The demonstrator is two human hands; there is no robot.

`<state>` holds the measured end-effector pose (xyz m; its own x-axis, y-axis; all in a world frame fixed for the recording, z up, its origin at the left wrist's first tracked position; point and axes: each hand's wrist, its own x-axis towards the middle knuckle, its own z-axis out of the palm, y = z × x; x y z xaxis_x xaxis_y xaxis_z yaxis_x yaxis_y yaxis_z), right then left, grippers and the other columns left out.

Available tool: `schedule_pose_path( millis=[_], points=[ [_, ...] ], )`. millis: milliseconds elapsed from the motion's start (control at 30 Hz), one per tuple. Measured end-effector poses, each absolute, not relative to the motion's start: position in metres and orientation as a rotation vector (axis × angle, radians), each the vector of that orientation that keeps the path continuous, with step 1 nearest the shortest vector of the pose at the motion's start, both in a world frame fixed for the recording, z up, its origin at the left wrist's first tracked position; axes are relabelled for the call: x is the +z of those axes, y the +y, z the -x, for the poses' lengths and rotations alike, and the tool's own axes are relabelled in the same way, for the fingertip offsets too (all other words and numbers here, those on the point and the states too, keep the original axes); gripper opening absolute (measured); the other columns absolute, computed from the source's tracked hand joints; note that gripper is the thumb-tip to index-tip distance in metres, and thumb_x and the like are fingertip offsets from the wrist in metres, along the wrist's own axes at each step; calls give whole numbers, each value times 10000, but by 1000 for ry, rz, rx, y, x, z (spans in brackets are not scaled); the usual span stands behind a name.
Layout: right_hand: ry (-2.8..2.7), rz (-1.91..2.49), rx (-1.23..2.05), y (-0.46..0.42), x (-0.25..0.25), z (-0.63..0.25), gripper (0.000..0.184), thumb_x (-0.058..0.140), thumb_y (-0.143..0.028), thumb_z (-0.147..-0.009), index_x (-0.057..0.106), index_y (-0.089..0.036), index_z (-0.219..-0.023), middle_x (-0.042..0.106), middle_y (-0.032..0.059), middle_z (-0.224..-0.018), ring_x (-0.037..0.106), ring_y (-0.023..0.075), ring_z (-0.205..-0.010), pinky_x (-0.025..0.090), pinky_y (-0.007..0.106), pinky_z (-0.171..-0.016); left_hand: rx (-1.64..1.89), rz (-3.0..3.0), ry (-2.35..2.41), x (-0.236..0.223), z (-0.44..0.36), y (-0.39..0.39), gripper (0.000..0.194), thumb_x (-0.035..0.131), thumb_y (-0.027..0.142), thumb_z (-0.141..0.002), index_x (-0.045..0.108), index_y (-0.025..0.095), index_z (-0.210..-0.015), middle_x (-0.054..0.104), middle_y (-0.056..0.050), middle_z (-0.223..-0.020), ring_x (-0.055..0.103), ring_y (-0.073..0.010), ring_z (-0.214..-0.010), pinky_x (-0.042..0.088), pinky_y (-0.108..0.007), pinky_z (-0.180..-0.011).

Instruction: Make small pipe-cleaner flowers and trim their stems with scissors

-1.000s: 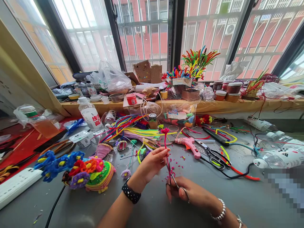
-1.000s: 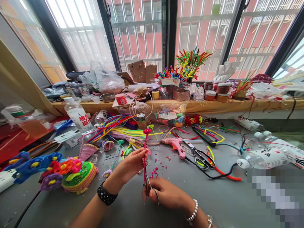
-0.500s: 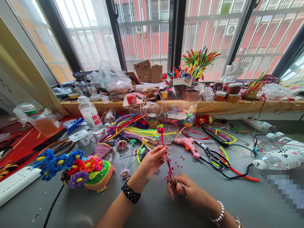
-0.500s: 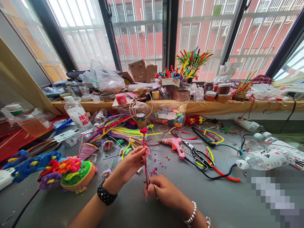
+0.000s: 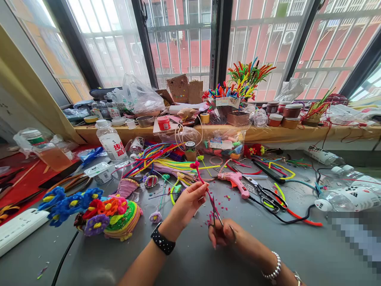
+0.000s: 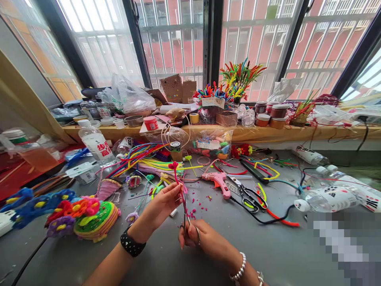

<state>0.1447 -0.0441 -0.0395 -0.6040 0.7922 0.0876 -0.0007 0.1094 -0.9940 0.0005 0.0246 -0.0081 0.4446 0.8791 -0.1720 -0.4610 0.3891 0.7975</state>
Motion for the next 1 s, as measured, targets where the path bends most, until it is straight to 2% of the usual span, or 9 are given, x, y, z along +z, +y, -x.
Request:
schedule_pose_path(
  millis=[133, 333, 533, 767, 1000],
  points=[
    [-1784, 762, 1596, -46, -32, -147, 696, 161, -762, -655, 459, -133, -671, 322, -31, -561, 255, 80, -504, 197, 213, -459, 890, -778, 680, -7, -1, 22, 136, 685, 216, -604, 646, 141, -710, 574, 3, -708, 494, -58, -623, 354, -179, -585],
    [-1814, 772, 1507, -46, -29, -147, 677, 158, -744, -679, 450, -136, -610, 323, -27, -546, 271, 83, -500, 228, 212, -464, 862, -804, 686, -6, -2, 20, 137, 697, 219, -583, 648, 146, -687, 566, 5, -717, 484, -61, -622, 342, -188, -593],
    [-1767, 834, 1444, -44, -36, -144, 644, 239, -732, -678, 448, -137, -547, 318, -39, -484, 265, 68, -452, 217, 206, -436, 875, -790, 722, -4, -2, 22, 170, 712, 239, -554, 634, 146, -673, 568, 6, -692, 489, -69, -607, 340, -194, -584],
    [-1736, 891, 1402, -43, -43, -143, 573, 295, -653, -738, 439, -134, -545, 312, -41, -482, 261, 62, -453, 208, 199, -434, 899, -789, 692, -3, 0, 22, 147, 688, 234, -594, 624, 147, -694, 561, 9, -693, 486, -65, -610, 344, -186, -573],
    [-1755, 844, 1479, -47, -36, -141, 644, 197, -725, -694, 434, -140, -568, 330, -31, -513, 277, 74, -475, 229, 205, -450, 888, -818, 716, -2, 0, 21, 145, 706, 231, -564, 635, 139, -650, 563, -1, -677, 476, -73, -610, 342, -191, -587]
  ],
)
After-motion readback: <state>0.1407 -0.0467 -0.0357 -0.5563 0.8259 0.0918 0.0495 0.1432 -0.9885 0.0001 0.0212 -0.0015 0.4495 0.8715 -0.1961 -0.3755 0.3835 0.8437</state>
